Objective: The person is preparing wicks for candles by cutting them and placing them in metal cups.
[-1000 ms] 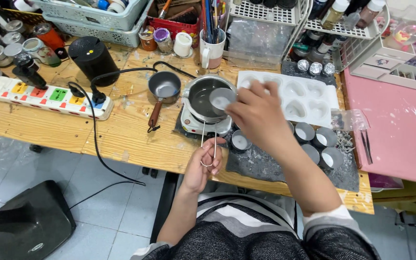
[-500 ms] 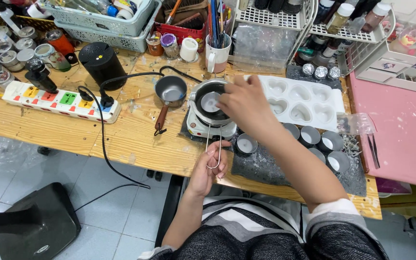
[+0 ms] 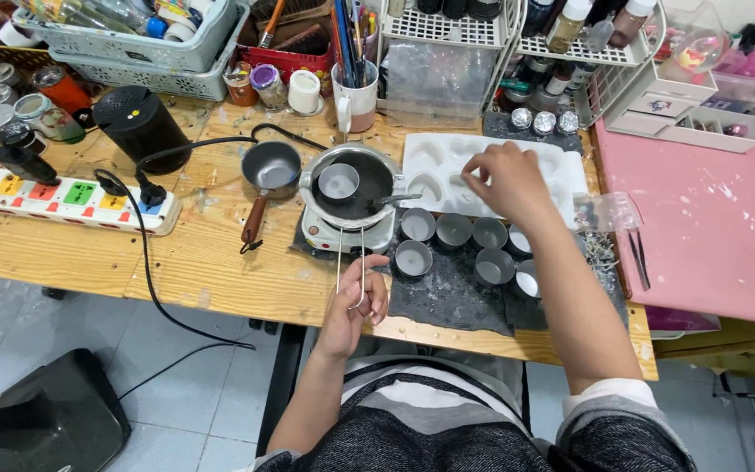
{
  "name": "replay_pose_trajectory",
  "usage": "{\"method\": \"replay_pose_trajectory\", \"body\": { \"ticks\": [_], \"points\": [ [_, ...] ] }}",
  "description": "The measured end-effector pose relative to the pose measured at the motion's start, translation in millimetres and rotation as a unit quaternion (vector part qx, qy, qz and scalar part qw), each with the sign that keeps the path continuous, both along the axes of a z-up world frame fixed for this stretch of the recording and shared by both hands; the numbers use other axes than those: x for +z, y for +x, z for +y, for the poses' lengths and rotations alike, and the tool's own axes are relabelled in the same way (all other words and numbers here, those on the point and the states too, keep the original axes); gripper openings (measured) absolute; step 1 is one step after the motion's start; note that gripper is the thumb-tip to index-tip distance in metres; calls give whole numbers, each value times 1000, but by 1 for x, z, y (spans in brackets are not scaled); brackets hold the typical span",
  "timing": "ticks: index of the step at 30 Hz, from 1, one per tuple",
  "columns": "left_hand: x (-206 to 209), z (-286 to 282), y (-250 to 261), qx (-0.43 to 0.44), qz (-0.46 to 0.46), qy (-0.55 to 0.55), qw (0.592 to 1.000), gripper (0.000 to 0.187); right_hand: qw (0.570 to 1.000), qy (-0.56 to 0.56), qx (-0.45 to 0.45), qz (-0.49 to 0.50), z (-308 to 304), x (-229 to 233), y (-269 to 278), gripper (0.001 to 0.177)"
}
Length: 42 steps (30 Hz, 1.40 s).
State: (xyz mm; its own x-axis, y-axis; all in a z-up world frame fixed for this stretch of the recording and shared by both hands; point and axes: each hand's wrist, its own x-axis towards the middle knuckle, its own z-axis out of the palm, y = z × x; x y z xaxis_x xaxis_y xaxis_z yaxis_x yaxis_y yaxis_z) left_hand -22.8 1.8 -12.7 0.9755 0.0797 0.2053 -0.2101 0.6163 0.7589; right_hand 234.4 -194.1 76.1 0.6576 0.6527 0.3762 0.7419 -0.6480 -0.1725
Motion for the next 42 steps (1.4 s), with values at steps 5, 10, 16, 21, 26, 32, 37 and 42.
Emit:
{"method": "replay_pose_trajectory", "body": {
  "ticks": [5,10,16,21,26,32,37,42],
  "points": [
    [-16,-7,7,-48,-10,59,997,58,995,-30,46,83,16,-43,27,11],
    [-13,-32,19,-127,68,154,977,40,995,-51,53,63,48,-67,49,26],
    [1,-61,49,-123,67,222,965,29,985,-94,144,6,88,-74,79,62],
    [13,-73,77,14,36,379,925,35,970,-170,171,11,91,-62,83,42],
    [31,-84,93,168,44,536,826,41,967,-115,226,28,77,-60,91,18],
    [15,-99,130,279,33,637,718,61,954,10,300,21,58,-44,105,12],
    [16,-114,156,352,6,690,633,86,962,42,262,59,18,-19,94,20],
    [19,-116,190,419,52,697,579,85,963,73,257,46,-14,-16,94,17]
  ]
}}
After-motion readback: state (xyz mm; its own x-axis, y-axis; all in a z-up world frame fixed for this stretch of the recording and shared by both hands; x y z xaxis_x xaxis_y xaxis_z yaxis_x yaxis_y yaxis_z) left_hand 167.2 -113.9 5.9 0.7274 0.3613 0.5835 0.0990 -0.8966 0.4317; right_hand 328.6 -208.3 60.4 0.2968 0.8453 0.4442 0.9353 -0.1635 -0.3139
